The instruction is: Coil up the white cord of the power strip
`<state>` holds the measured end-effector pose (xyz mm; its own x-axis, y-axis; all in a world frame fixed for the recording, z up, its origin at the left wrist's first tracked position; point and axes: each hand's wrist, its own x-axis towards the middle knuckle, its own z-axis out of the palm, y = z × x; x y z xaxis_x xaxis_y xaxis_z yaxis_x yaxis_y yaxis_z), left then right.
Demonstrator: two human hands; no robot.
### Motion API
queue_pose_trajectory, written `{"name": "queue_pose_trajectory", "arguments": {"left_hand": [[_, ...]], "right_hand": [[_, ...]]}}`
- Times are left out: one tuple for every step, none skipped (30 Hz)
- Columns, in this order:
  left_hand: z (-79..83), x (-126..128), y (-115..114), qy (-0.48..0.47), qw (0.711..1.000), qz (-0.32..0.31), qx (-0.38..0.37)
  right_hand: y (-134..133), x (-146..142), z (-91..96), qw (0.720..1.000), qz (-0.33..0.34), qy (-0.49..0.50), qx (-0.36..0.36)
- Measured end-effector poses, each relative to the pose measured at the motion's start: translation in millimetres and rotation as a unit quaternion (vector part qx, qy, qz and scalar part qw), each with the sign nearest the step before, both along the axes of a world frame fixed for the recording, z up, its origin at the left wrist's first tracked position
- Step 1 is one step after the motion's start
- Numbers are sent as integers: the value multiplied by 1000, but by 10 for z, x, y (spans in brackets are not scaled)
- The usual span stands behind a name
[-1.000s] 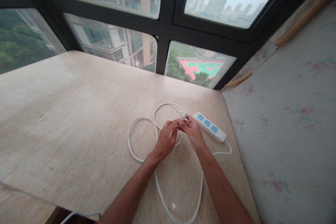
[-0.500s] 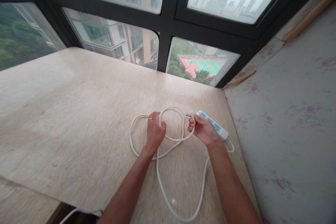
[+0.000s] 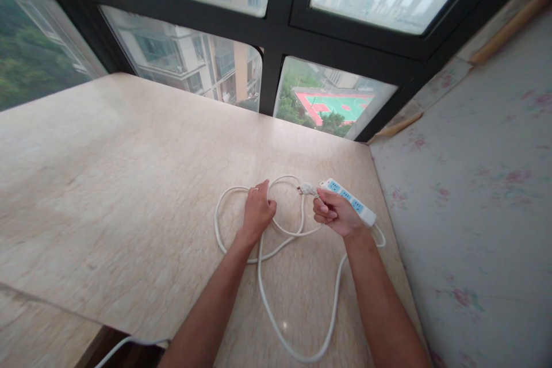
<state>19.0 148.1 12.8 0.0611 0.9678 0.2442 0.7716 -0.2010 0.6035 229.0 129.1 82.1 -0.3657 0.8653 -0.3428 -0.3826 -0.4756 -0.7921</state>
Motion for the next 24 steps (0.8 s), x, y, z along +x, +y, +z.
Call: {"name": "queue_pose_trajectory", "arguments": {"left_hand": [[3, -2, 8, -5, 1000, 1, -7], [7, -6, 11, -15, 1000, 1, -14], [12, -12, 9, -30, 999, 2, -24], [19, -20, 4, -51, 998, 5, -37], [28, -31, -4, -75, 996, 7, -51], [39, -43, -12, -98, 993, 8, -62], [52, -55, -20, -115, 991, 7, -68], [66, -66, -27, -126, 990, 3, -67], [80, -75, -31, -131, 990, -3, -62], [91, -80, -34, -130, 990, -8, -52], [101, -79, -36, -127, 991, -14, -40], [107, -71, -37, -122, 992, -19, -29], [110, -58, -39, -116, 993, -25, -18], [110, -39, -41, -109, 993, -33, -8], [108, -16, -45, -102, 994, -41, 2], [107, 10, -51, -96, 994, -53, 11], [107, 35, -59, -93, 993, -68, 16], [109, 59, -70, -95, 992, -85, 18], [115, 81, -83, -101, 989, -103, 18], [124, 100, -98, -110, 986, -122, 15], [136, 115, -112, -120, 983, -142, 13], [148, 127, -125, -127, 979, -159, 14], [159, 137, -135, -129, 976, -173, 19], [166, 144, -141, -127, 975, -182, 26]], "right_hand": [[-5, 3, 18, 1000, -5, -25, 6], [-9, 8, 31, 998, -13, -56, 15], [-12, 14, 39, 995, -23, -92, 26], [-13, 21, 40, 990, -34, -130, 41], [-12, 27, 34, 983, -43, -168, 57], [-9, 33, 21, 974, -52, -205, 76], [-4, 40, 3, 965, -60, -239, 94], [2, 45, -19, 955, -68, -267, 111], [9, 51, -42, 946, -75, -290, 124], [17, 55, -64, 938, -82, -308, 134], [24, 59, -85, 932, -87, -321, 140], [31, 61, -102, 929, -90, -330, 144], [38, 61, -117, 926, -89, -335, 148], [45, 58, -129, 924, -87, -340, 152], [52, 49, -142, 922, -84, -345, 157], [58, 36, -154, 918, -81, -352, 164], [64, 15, -168, 913, -77, -362, 174], [70, -12, -184, 906, -70, -374, 188], [74, -44, -202, 898, -61, -385, 205], [77, -81, -223, 889, -53, -393, 228], [80, -118, -244, 881, -45, -395, 255], [81, -153, -266, 874, -37, -393, 282], [81, -182, -287, 869, -29, -388, 306], [81, -203, -305, 864, -21, -384, 326]]}}
